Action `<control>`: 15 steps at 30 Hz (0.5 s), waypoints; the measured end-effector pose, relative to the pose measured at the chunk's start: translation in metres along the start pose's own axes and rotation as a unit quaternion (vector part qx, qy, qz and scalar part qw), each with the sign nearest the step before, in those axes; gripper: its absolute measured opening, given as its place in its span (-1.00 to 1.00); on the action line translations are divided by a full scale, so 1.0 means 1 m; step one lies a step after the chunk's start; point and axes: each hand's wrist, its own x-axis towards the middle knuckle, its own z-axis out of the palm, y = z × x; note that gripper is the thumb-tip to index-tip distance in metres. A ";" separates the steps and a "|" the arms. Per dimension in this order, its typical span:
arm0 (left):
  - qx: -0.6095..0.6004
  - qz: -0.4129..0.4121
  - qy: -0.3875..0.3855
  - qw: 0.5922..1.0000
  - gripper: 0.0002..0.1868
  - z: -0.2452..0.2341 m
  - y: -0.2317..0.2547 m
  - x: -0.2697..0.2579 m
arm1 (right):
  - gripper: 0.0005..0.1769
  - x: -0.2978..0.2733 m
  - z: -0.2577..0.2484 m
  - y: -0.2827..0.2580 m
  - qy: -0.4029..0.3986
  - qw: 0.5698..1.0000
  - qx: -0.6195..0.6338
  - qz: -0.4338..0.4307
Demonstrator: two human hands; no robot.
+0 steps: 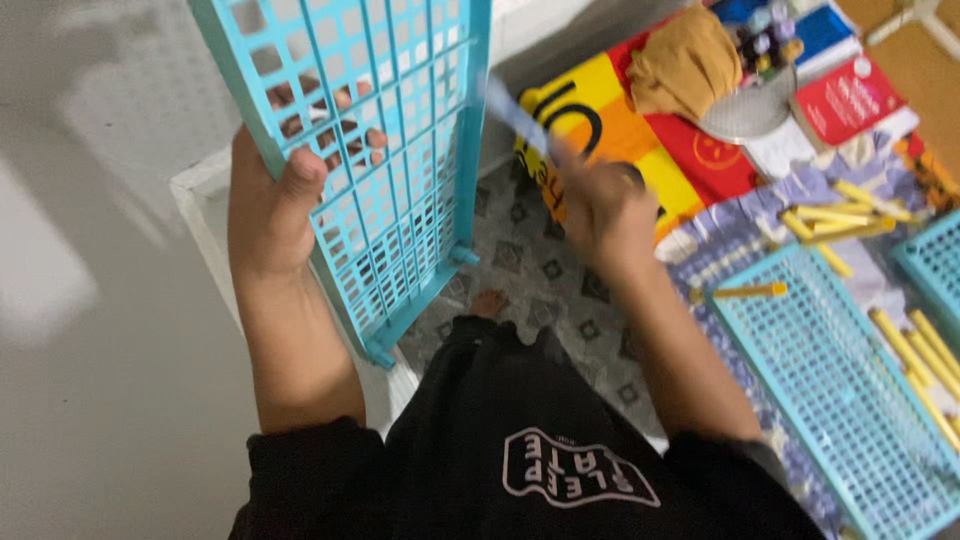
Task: The person assembles a plastic basket by inserting yellow rods into the holes of blue plastic panels. They use a toothbrush to clean the edges of the panels and then insert the rods to connect the pieces together.
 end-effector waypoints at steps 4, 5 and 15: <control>-0.048 0.062 -0.035 0.996 -0.30 -0.003 -0.010 0.007 | -0.47 -0.008 0.013 0.004 -0.001 0.999 0.022 0.034; -0.054 0.079 -0.032 0.995 -0.31 -0.010 -0.011 0.013 | -0.42 -0.016 0.019 0.001 -0.006 0.999 0.031 0.023; -0.253 0.017 -0.020 0.967 -0.03 -0.039 -0.088 0.057 | -0.65 -0.054 -0.029 -0.033 0.027 0.966 0.140 0.217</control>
